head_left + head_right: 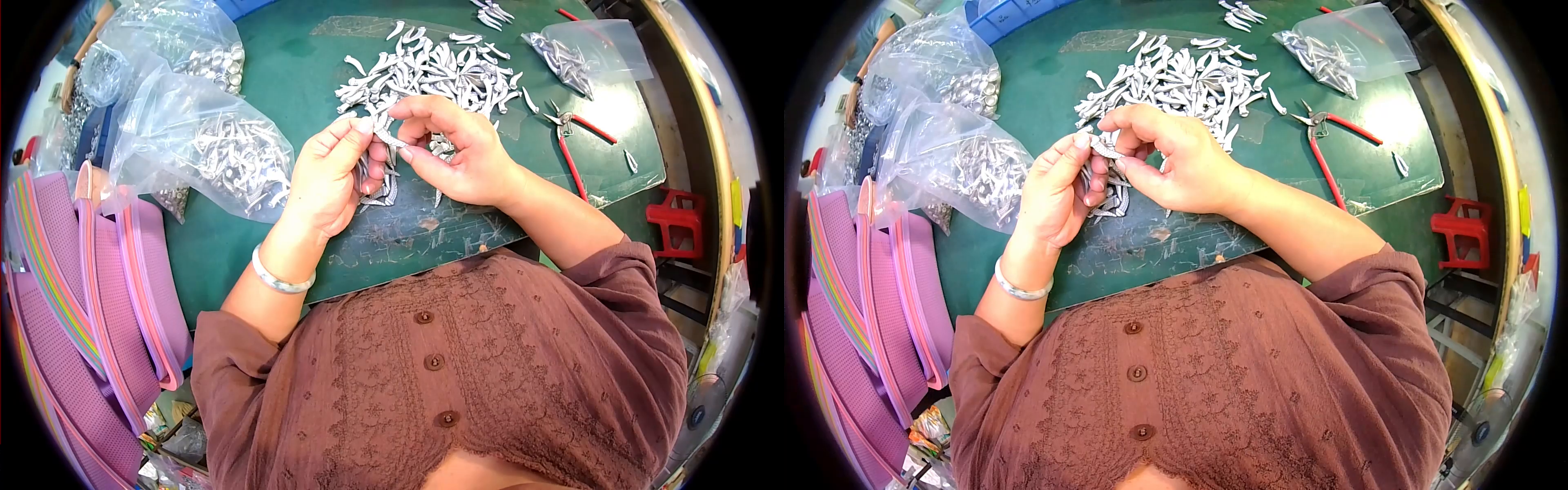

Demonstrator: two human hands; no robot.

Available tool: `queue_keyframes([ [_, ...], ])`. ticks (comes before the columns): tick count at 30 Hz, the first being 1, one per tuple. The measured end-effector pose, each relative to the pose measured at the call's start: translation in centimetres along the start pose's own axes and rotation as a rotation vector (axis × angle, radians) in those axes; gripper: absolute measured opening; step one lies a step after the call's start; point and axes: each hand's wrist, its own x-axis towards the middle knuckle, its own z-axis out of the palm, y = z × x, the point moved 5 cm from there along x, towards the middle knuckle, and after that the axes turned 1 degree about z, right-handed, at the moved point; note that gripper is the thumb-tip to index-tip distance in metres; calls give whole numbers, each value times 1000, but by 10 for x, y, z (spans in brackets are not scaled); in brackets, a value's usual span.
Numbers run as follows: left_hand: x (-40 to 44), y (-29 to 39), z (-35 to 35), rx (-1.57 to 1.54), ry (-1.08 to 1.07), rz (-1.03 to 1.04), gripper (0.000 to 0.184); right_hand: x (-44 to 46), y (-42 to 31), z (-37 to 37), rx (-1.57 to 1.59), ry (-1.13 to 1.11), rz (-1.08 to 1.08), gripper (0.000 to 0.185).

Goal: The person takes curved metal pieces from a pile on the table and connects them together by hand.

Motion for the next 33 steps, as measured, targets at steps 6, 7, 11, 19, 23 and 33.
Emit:
queue_keyframes([
  [6,0,0,0,2,-1,0,15,0,0,0,2,-2,-1,34],
  [7,0,0,0,3,0,0,15,0,0,0,2,-2,0,34],
  [11,0,0,0,1,-5,4,15,0,0,0,9,0,5,34],
  [19,0,-1,-1,-4,-27,7,15,0,-1,0,-9,-1,-2,35],
  [23,0,-1,0,0,-28,9,15,0,-1,0,-7,-3,-16,36],
  [33,0,-2,-2,17,-37,-15,14,0,-4,0,-26,0,-34,35],
])
